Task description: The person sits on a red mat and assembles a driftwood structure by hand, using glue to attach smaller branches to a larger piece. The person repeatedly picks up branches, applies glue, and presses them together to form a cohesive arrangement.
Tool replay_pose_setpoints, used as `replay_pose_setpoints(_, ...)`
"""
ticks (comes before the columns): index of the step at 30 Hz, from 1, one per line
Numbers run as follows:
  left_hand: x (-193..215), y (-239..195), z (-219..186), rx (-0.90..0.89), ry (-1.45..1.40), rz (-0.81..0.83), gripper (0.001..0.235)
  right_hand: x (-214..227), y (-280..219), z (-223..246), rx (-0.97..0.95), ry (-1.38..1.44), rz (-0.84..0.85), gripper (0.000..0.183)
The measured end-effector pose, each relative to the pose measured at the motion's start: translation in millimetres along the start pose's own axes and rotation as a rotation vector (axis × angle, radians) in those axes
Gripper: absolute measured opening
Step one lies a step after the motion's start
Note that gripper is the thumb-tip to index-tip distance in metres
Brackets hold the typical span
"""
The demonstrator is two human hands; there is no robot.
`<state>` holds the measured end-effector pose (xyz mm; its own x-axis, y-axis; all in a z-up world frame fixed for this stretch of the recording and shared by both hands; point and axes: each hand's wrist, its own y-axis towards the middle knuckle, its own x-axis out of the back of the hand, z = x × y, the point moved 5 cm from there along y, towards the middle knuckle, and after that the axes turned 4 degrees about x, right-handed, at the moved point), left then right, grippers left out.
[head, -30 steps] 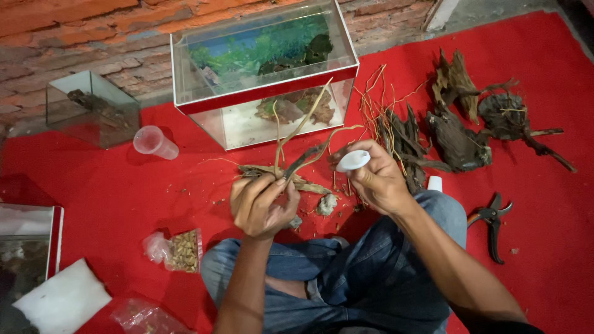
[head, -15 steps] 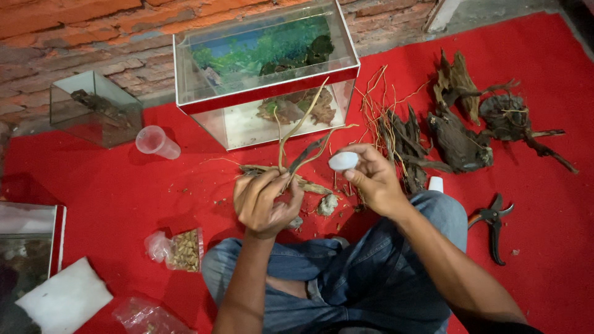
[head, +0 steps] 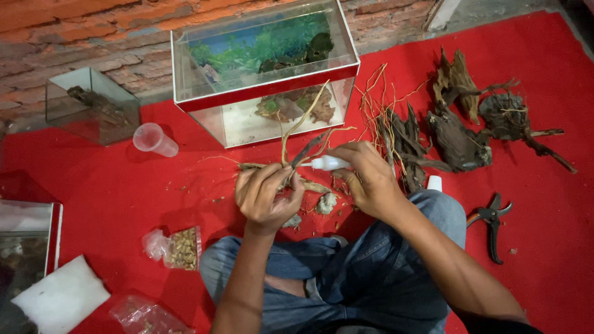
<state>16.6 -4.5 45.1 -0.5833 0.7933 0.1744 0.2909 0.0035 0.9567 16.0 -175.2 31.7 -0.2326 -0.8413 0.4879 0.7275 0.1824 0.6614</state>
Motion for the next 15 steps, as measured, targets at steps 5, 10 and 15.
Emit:
replay_pose_setpoints(5,-1,-2,3,0.034,-0.015,0.028,0.010,1,7,9,0.037,-0.031,0.010,0.023)
replay_pose_setpoints(10,-2,-2,3,0.038,-0.021,0.038,0.011,1,9,13,0.066,-0.055,0.019,0.023)
replay_pose_setpoints(15,-3,-2,4,0.047,-0.025,0.042,0.013,0,9,11,0.059,-0.089,0.056,0.024)
